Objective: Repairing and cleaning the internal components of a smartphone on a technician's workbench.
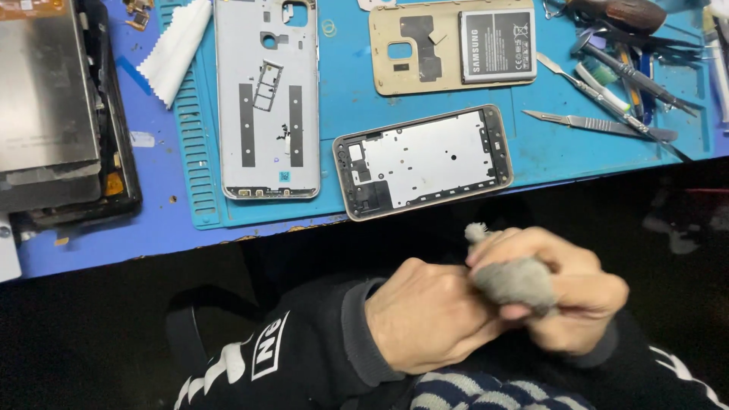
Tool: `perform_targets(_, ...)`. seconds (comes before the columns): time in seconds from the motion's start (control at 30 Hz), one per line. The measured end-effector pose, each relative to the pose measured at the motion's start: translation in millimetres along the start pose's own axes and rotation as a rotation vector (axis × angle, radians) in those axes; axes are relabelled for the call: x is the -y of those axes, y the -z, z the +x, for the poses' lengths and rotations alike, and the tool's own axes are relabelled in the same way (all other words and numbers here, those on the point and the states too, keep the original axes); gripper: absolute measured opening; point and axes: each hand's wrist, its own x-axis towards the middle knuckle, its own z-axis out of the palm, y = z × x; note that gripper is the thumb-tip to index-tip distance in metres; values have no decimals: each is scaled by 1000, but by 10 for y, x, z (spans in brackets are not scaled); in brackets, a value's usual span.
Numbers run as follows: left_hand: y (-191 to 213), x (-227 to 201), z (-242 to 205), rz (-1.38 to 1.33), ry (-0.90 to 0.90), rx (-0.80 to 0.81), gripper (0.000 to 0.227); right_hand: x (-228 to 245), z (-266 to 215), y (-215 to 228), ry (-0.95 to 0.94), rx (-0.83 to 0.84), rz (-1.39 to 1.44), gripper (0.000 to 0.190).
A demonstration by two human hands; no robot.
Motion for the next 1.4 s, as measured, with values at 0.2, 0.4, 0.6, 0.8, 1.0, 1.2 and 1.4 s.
perform_targets(0.2,699,-137,-205,796,-52,-407,48,190,181,359,-119,-236,-622,13)
perform_targets(0.4,780,108,-220,1172,180,-360,65,198,410,260,14,-123,-770,16)
perform_targets(0.6,833,-98,-193,1126,87,-460,54,178,524,340,138,63,-1037,32)
perform_targets(0.8,788,-160,-296,1023,-229,-411,34,108,576,557,147,272,-1103,48)
perform_targets(1.0,681,-334,14,712,-593,-239,29,92,650,768,123,449,-1114,44)
perform_targets(1.2,314,3,121,488,-648,-106,33,76,827,914,130,678,-1210,42)
perform_targets(1.4,220,-23,203,387,-710,-222,12,188,881,918,180,741,-1194,31)
